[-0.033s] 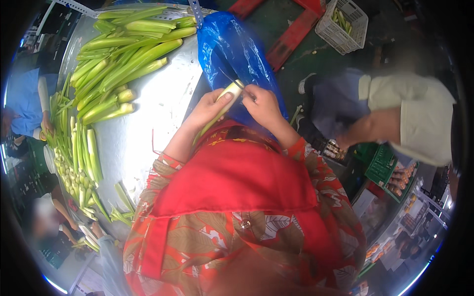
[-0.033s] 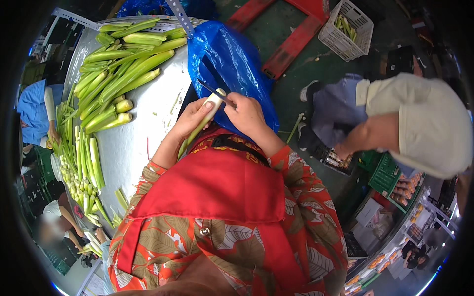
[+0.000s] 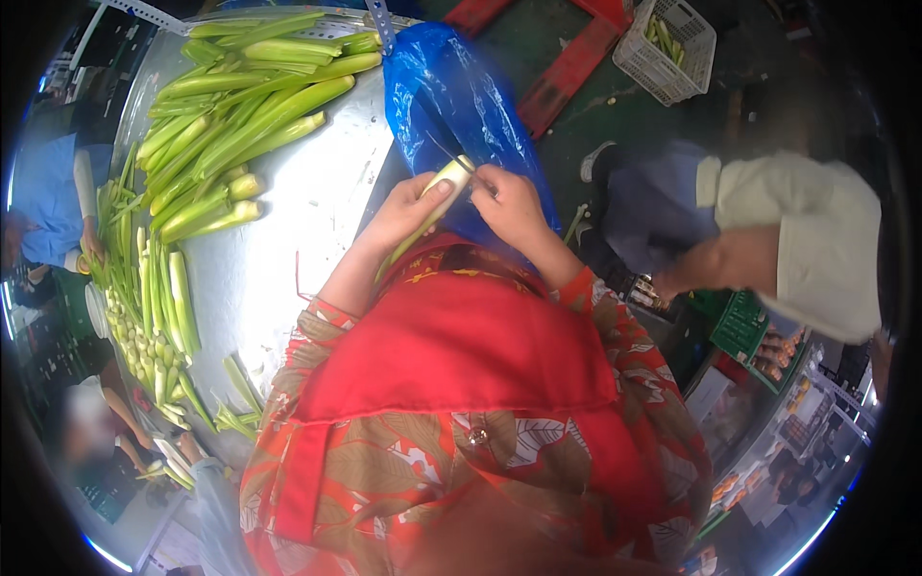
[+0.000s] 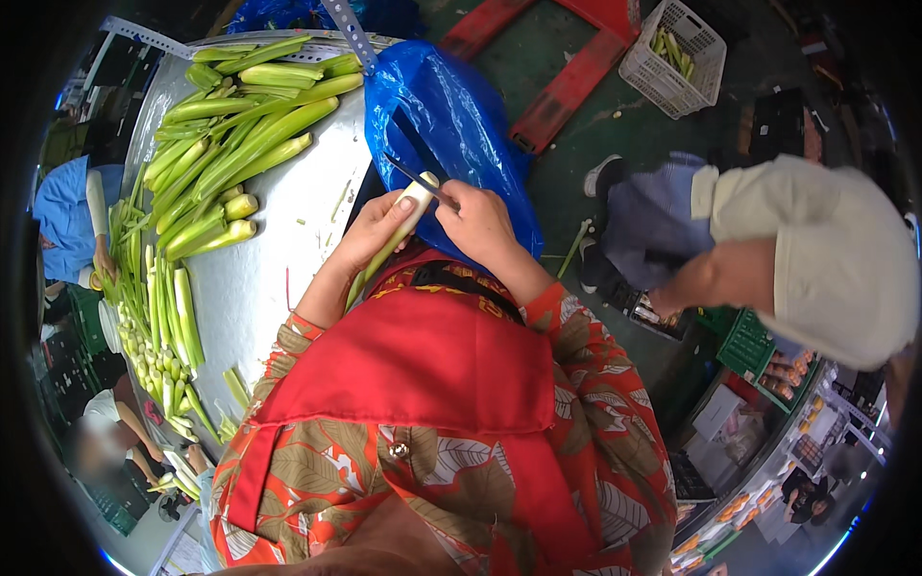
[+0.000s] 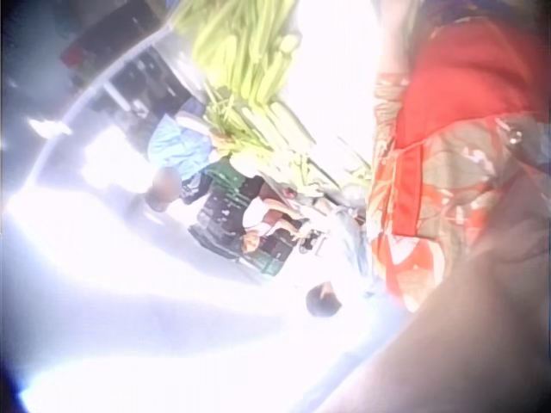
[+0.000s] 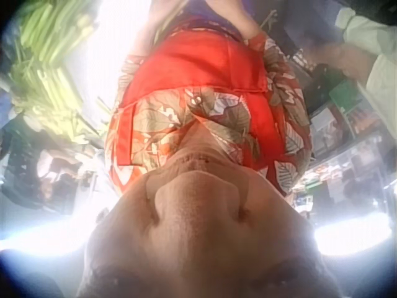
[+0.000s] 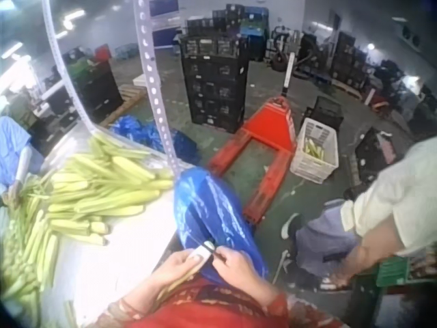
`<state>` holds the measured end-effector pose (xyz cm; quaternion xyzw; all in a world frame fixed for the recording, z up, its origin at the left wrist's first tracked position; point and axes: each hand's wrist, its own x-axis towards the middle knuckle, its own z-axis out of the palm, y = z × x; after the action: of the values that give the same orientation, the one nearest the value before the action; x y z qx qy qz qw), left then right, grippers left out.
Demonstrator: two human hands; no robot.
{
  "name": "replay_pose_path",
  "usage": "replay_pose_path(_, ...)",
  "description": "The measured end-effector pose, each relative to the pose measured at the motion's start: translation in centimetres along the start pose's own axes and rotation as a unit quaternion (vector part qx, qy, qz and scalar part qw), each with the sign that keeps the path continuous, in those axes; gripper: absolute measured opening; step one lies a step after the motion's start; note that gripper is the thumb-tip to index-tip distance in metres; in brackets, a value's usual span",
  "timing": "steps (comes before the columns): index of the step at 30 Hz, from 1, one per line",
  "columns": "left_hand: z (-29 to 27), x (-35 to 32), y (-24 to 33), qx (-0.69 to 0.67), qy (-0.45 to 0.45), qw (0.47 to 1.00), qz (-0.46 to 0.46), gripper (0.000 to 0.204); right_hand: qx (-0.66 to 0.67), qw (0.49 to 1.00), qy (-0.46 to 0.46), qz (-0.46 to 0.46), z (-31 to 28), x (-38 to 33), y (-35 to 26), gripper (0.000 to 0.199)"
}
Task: The person picks up bamboo shoots from a pile on a metal table and peels off the outer husks by hand and with a knife, then places the cleaned shoots into a blue plastic bin.
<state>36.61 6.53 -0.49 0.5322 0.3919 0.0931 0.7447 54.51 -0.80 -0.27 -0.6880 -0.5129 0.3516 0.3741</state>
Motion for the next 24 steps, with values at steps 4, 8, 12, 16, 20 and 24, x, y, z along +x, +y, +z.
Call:
replay_pose_path(4, 0.0, -0.1, 0.5, 0.033, 0.01, 0.999, 0.002, 0.046, 0.0, 1.0, -0.003, -0.003, 0.2, -0.1, 0.2, 0.015)
replay_pose_path(8, -0.1, 0.1, 0.2, 0.037, 0.001, 0.999, 0.0, 0.046, 0.017, 0.999, 0.019, -0.02, 0.3, -0.6, 0.1, 0.013)
replay_pose_path(12, 0.0, 0.1, 0.7, 0.042, 0.004, 0.999, -0.002, 0.043, 0.028, 0.999, 0.034, -0.018, 0.8, -0.7, 0.2, 0.012)
replay_pose_path(16, -0.1, 0.0, 0.8, 0.05, 0.002, 0.999, -0.001, 0.042, 0.028, 0.999, 0.037, -0.019, 0.8, -0.8, 0.2, 0.01)
replay_pose_path(20, -0.3, -0.2, 0.5, 0.055, -0.017, 0.998, 0.016, 0.044, -0.011, 0.999, 0.021, 0.024, 1.3, -1.1, 1.7, 0.013)
replay_pose_path(24, -1.2, -1.6, 2.3, -0.018, -0.072, 0.992, 0.098, 0.052, -0.076, 0.975, -0.082, 0.19, 2.5, -2.3, 9.1, 0.022)
